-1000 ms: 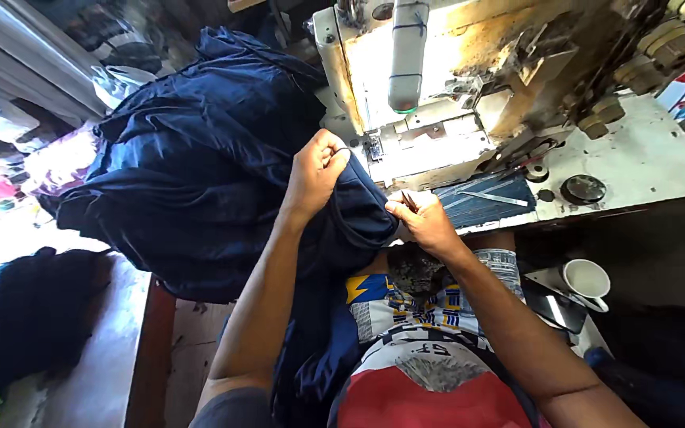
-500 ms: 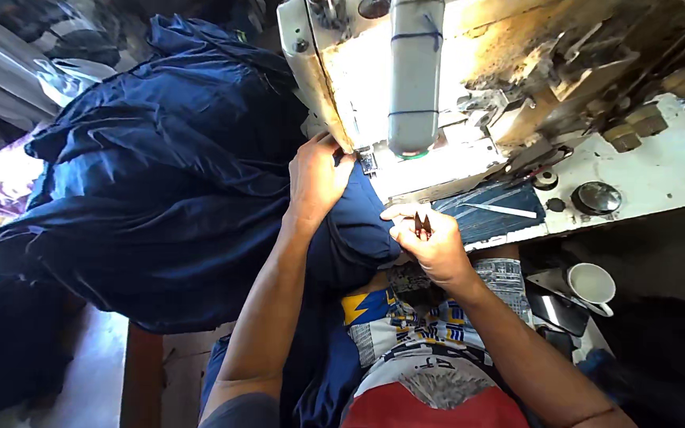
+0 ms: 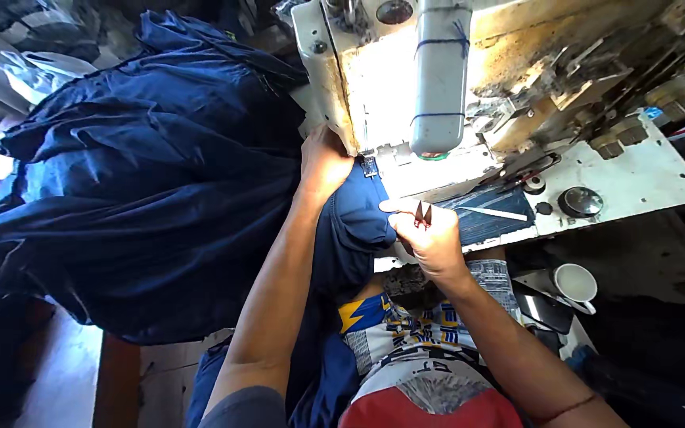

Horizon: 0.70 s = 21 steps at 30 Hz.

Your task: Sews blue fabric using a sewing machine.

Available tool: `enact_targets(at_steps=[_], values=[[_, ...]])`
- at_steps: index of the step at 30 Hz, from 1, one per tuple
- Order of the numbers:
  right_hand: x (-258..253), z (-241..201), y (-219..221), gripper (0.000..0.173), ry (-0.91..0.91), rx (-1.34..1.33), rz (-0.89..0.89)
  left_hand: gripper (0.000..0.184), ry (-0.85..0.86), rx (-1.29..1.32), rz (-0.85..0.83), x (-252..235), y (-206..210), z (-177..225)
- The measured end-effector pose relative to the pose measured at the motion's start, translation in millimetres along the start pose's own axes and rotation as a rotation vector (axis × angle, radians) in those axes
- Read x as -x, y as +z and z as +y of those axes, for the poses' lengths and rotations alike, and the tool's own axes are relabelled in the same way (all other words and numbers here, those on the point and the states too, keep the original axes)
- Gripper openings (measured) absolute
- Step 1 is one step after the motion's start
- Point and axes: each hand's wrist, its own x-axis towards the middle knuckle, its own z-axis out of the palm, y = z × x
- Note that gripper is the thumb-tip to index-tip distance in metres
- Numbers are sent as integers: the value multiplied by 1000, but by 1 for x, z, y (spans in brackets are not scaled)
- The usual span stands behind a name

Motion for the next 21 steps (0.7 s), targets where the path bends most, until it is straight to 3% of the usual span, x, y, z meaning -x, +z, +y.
enact_targets(at_steps=[17, 19, 21], values=[[-5, 4, 1, 23, -50, 39, -33, 38, -102, -55, 28, 3, -3, 15], [-6, 3, 0, 21, -57, 29, -46, 36, -97, -54, 125, 22, -16, 27], [-7, 0, -2, 18, -64, 33, -58, 19, 46, -15, 246, 65, -26, 40]])
